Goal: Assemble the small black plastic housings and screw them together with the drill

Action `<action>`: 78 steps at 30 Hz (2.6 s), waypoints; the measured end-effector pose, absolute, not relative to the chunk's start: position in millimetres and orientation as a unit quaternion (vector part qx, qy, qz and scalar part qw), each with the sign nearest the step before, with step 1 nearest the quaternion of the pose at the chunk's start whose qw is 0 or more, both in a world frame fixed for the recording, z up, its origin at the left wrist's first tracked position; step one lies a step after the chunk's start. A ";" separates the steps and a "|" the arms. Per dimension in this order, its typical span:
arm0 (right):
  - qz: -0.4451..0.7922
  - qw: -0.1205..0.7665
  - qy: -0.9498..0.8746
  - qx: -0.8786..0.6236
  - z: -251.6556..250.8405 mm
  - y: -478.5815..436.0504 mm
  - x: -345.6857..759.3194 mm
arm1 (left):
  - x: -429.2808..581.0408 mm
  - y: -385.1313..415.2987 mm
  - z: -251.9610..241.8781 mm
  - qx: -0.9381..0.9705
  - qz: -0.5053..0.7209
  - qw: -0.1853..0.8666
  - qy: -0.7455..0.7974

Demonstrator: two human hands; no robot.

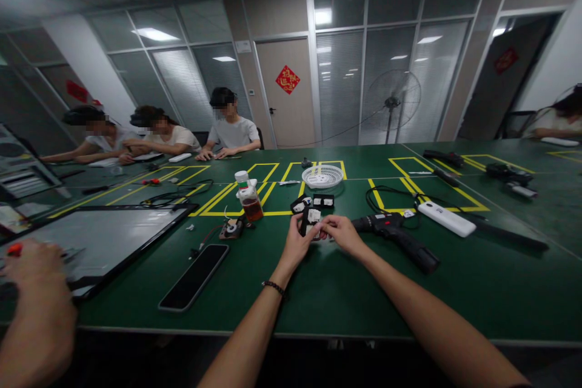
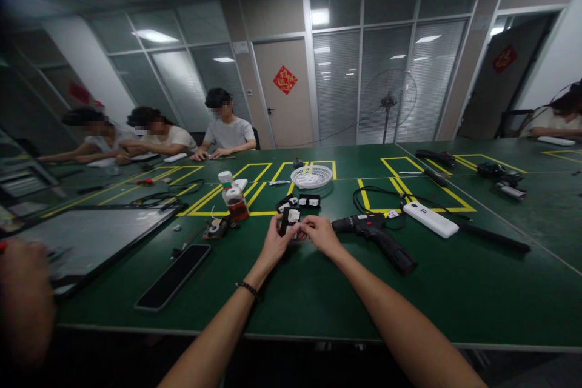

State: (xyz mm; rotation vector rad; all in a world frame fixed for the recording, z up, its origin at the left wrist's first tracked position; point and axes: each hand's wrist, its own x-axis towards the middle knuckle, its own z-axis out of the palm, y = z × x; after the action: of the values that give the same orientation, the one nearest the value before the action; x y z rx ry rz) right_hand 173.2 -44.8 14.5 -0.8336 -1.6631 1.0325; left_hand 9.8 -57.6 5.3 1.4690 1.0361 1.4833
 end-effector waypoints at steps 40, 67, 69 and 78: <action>0.454 0.482 -0.661 -0.354 9.9 -42.4 178.1 | 9.7 -53.1 -2.9 0.526 0.556 0.493 0.414; 0.462 0.525 -0.652 -0.293 28.1 -52.8 174.3 | 3.3 -57.2 3.6 0.493 0.583 0.475 0.438; 0.444 0.523 -0.661 -0.304 28.9 -54.8 173.5 | 2.8 -56.4 2.4 0.496 0.583 0.470 0.439; 0.325 0.539 -0.683 -0.371 26.5 -54.0 172.7 | 2.8 -56.0 0.9 0.508 0.581 0.470 0.428</action>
State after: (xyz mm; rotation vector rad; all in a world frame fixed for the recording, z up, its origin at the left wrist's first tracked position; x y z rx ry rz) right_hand 172.7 -54.0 26.5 -0.8826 -1.6244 0.7723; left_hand 2.8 -56.0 0.9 1.2453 1.0481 1.4237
